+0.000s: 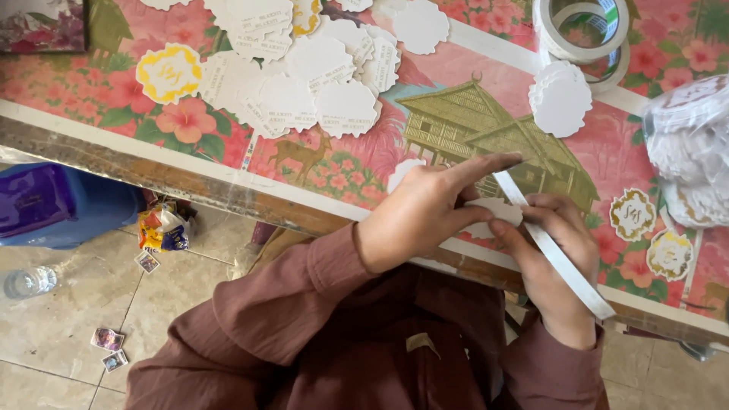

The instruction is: The person applies double-sided tape to the edges of white, scalloped paper cutouts. They pick up each cutout, press a strip of tape along its perimeter, and place it on a floral-patterned table.

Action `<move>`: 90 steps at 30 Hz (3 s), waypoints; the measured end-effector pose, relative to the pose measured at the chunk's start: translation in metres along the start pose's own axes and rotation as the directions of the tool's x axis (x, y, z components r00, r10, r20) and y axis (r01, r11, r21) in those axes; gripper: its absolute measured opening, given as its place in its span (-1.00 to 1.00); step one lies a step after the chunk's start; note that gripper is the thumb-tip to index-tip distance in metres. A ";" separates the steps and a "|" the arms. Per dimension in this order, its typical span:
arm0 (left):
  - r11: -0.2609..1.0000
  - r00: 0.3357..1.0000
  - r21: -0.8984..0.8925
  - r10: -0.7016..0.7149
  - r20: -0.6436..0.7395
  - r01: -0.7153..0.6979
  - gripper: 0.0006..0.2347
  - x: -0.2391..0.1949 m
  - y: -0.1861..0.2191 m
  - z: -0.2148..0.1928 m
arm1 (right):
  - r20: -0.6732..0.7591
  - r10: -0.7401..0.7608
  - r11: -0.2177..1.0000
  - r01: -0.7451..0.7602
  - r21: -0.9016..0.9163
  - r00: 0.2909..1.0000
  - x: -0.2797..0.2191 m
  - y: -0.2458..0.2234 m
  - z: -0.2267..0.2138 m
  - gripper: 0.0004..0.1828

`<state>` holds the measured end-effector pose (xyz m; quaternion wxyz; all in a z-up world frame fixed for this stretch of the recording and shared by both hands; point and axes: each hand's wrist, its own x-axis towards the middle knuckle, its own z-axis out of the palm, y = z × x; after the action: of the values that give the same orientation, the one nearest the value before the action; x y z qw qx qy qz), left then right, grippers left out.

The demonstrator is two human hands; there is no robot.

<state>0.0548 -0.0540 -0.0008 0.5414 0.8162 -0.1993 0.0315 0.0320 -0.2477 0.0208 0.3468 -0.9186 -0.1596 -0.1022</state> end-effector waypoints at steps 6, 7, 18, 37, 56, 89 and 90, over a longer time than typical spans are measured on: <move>0.999 0.999 -0.030 0.032 -0.040 -0.033 -0.60 0.001 0.000 0.000 | 0.041 -0.017 1.000 0.018 -0.021 0.999 0.002 -0.010 0.000 -0.85; 0.999 0.999 -0.029 0.031 -0.040 -0.032 -0.60 0.001 -0.001 0.000 | 0.041 -0.017 1.000 0.018 -0.020 0.999 0.002 -0.008 0.001 -0.85; 0.994 0.998 -0.107 -0.005 0.060 0.011 -0.46 -0.005 0.003 -0.008 | -0.032 0.004 0.996 -0.006 -0.093 0.999 -0.007 0.011 0.006 -0.48; 0.700 0.949 0.696 0.302 -0.089 -0.158 -0.53 -0.035 0.015 -0.014 | -0.394 -0.216 0.943 0.086 -0.321 0.893 -0.017 0.012 -0.008 -0.73; 0.711 0.886 0.572 0.460 0.063 -0.410 -0.69 -0.067 0.010 -0.016 | 0.121 0.105 0.993 -0.110 0.040 0.987 -0.021 -0.034 -0.007 -0.64; 0.577 0.787 0.623 0.608 0.104 -0.528 -0.73 -0.071 0.029 -0.019 | 0.131 -0.248 0.861 0.280 -0.423 0.960 -0.001 0.017 -0.022 -0.46; 0.608 0.776 0.571 0.624 0.087 -0.552 -0.73 -0.072 0.029 -0.023 | 0.188 -0.268 0.827 0.326 -0.459 0.945 0.001 0.018 -0.023 -0.51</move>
<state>-0.0177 -0.0223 0.0152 0.2439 0.8232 -0.4045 0.3150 0.0379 -0.2753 0.0276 0.0762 -0.9440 -0.2899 -0.1382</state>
